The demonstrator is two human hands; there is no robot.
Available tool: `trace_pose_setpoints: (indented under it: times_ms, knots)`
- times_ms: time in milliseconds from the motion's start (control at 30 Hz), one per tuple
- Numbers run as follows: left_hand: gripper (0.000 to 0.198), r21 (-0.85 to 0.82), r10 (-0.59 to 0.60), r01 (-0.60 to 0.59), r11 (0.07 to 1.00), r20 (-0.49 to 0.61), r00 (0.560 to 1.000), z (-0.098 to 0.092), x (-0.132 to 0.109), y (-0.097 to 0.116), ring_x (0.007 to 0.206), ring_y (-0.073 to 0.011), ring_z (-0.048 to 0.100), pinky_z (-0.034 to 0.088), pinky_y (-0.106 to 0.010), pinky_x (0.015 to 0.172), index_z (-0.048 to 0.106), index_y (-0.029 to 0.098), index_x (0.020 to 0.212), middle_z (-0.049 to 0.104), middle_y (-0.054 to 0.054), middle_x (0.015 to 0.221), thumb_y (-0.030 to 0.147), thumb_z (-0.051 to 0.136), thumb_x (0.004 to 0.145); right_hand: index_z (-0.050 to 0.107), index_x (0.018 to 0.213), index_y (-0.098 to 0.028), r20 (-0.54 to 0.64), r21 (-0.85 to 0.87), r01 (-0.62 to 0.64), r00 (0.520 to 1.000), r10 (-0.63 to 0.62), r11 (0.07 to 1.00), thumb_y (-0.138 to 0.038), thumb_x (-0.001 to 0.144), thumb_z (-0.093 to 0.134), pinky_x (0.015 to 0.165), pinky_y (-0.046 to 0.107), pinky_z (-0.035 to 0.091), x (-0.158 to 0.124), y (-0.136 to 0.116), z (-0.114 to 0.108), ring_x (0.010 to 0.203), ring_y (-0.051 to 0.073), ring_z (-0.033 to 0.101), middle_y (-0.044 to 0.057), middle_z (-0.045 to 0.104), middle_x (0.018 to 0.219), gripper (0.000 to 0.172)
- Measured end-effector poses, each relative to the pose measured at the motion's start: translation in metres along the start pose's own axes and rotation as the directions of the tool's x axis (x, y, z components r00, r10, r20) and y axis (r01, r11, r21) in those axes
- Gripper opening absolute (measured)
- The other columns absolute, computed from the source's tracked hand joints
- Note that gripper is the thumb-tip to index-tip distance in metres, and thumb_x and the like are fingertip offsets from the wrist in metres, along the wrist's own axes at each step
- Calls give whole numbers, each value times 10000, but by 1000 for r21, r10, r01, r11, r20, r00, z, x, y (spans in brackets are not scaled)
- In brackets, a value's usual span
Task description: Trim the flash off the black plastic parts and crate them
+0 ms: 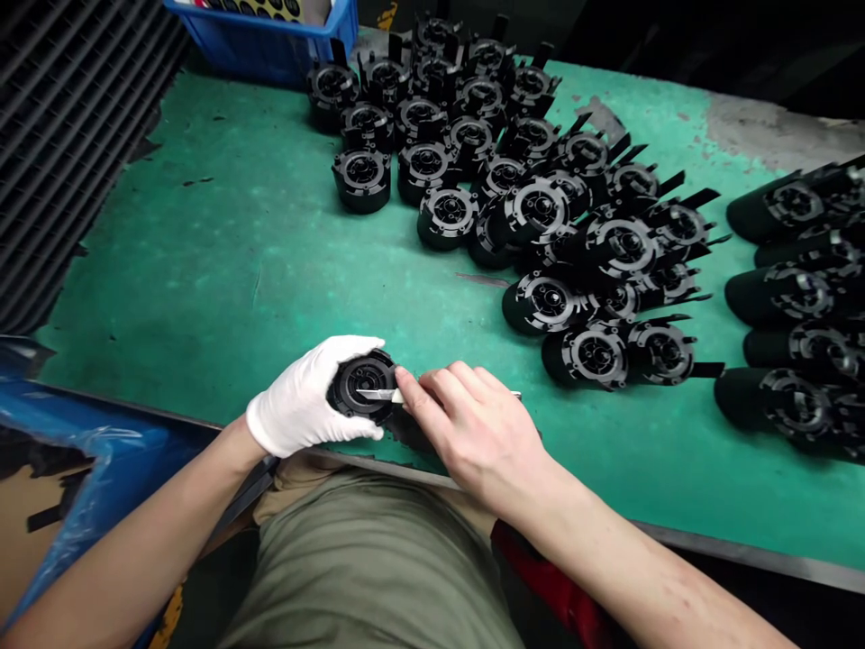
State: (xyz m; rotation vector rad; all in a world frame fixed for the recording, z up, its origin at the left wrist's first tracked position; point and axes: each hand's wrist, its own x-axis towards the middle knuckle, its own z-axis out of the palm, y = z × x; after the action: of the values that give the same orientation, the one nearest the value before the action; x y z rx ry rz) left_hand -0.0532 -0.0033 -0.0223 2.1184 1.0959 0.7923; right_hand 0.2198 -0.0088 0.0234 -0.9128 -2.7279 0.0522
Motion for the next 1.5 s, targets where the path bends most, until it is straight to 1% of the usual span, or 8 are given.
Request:
trace_pose_setpoints:
  times_ms: [400,700,867,1033,1133,1267,1367,1500]
  knots:
    - [1025,-1,0,0,1000,-6,1000,0,0,0,1312,-355,671,558,-518,1143,471,205,1496,663,-179,1416,675,908,698,516,1488,-96,1,12,-39,999,39,999,-78,987,642,733,375,438,-1,-3,4,852,226,515,122,703,1067,517]
    - [1004,7,-15,15,1000,-2,1000,2,1,1,1320,-362,666,555,-536,1146,461,216,1510,666,-178,1417,618,927,718,501,1549,-191,-56,8,-138,989,138,990,-71,981,599,752,374,426,-10,-12,15,896,238,554,122,703,1100,589]
    - [1013,8,-12,12,1000,-15,1000,3,-1,1,1329,-367,661,554,-537,1150,446,203,1525,654,-193,1431,613,920,730,500,1558,-240,-95,87,-259,959,267,962,-93,994,619,770,337,444,-14,-25,27,893,215,554,94,697,1070,595]
    - [1017,19,13,-13,1000,-28,1000,3,-2,0,1319,-370,669,560,-532,1146,442,186,1532,657,-204,1423,657,886,748,486,1578,-252,-139,130,-294,940,311,947,-66,980,644,741,324,444,-16,-34,35,850,199,538,82,683,1027,646]
    - [1022,25,23,-22,999,-31,999,4,-2,0,1324,-369,667,560,-526,1147,442,181,1531,655,-207,1424,677,874,748,480,1589,-277,-199,123,-287,930,307,950,-24,962,639,749,329,458,-14,-32,35,858,201,553,75,680,1016,695]
    - [1029,40,33,-31,999,-37,999,4,-2,-2,1329,-367,667,559,-531,1148,441,179,1525,656,-210,1421,676,881,739,523,1554,-272,-298,164,-316,887,353,934,-41,963,661,786,344,505,-7,-22,28,886,204,576,87,664,1040,649]
    - [1042,43,36,-34,998,-48,998,5,-2,-2,1324,-365,671,562,-529,1145,444,174,1520,659,-210,1420,679,889,725,531,1528,-233,-245,255,-320,891,381,912,-89,1001,628,808,345,533,-3,-18,23,918,206,605,99,668,1076,555]
    - [996,41,38,-36,999,-60,997,5,0,1,1291,-347,693,580,-498,1127,463,181,1508,681,-187,1393,654,891,743,534,1478,-171,-61,347,-237,960,274,908,-231,1062,578,715,305,519,0,-18,19,845,184,606,83,647,1019,423]
